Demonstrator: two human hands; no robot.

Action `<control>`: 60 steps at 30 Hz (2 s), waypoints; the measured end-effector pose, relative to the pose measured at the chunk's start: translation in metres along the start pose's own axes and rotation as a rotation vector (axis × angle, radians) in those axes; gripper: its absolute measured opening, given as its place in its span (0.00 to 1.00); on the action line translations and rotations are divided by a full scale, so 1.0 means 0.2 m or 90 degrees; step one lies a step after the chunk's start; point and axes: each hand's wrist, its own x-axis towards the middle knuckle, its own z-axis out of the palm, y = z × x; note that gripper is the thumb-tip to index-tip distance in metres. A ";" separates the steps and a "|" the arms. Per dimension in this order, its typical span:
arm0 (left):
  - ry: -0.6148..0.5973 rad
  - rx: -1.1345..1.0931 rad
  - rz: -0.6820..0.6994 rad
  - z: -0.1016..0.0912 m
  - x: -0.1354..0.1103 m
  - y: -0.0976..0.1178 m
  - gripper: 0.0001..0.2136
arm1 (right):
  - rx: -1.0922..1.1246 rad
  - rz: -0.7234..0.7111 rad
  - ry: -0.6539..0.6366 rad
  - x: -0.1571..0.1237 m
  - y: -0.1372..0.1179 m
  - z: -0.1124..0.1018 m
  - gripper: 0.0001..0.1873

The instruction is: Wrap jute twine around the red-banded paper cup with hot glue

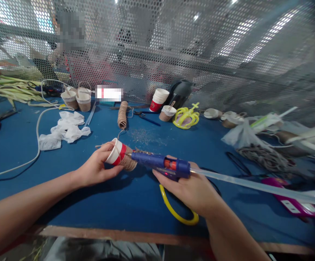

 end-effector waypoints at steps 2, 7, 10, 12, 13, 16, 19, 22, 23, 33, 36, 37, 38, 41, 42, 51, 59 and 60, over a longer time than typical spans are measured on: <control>0.002 -0.003 -0.006 0.00 0.00 0.00 0.03 | 0.026 0.016 -0.002 0.02 -0.04 -0.01 0.09; -0.003 0.011 -0.025 0.00 0.00 0.00 0.03 | 0.060 0.018 0.001 0.01 -0.04 0.00 0.07; 0.000 0.022 -0.029 0.00 0.00 0.01 0.03 | 0.069 0.009 0.021 0.00 -0.03 0.02 0.06; 0.005 0.022 -0.023 0.00 0.00 0.01 0.03 | 0.070 0.002 0.032 0.00 -0.02 0.03 0.06; 0.006 0.022 -0.020 0.00 0.00 0.01 0.03 | 0.068 -0.003 0.033 0.00 -0.02 0.04 0.06; 0.009 0.019 -0.009 -0.01 0.00 0.00 0.03 | 0.055 -0.022 0.023 0.01 -0.03 0.02 0.07; 0.008 0.014 0.010 -0.01 0.00 -0.01 0.03 | 0.036 -0.023 0.019 0.01 -0.03 -0.01 0.08; 0.000 0.008 0.043 -0.01 0.00 0.00 0.03 | -0.001 -0.029 0.005 0.00 -0.01 -0.03 0.08; -0.001 0.007 0.057 -0.01 0.00 0.00 0.04 | -0.014 -0.032 0.001 0.00 0.00 -0.03 0.08; 0.015 0.038 0.107 0.00 0.00 0.02 0.02 | 0.059 0.045 0.005 0.03 0.00 -0.04 0.10; 0.008 0.043 0.105 0.00 0.00 0.02 0.02 | 0.076 0.073 0.011 0.03 0.00 -0.03 0.10; 0.006 0.044 0.103 0.00 0.00 0.02 0.02 | 0.078 0.072 0.011 0.02 -0.01 -0.03 0.10; 0.005 0.045 0.100 0.00 0.00 0.02 0.02 | 0.078 0.065 0.011 0.02 -0.01 -0.04 0.09; 0.005 0.045 0.101 0.00 -0.01 0.02 0.02 | 0.087 0.039 0.013 0.02 -0.01 -0.04 0.09; 0.005 0.045 0.101 0.00 -0.01 0.01 0.02 | 0.086 0.036 0.014 0.02 0.00 -0.04 0.08; -0.001 0.042 0.093 0.00 -0.01 0.01 0.02 | 0.043 0.014 -0.001 0.02 0.00 -0.05 0.10; -0.005 0.039 0.086 0.00 -0.02 0.01 0.01 | -0.029 -0.034 -0.012 0.01 0.02 -0.04 0.12; -0.005 0.038 0.085 0.00 -0.02 0.01 0.01 | -0.016 -0.023 -0.010 0.01 0.02 -0.04 0.11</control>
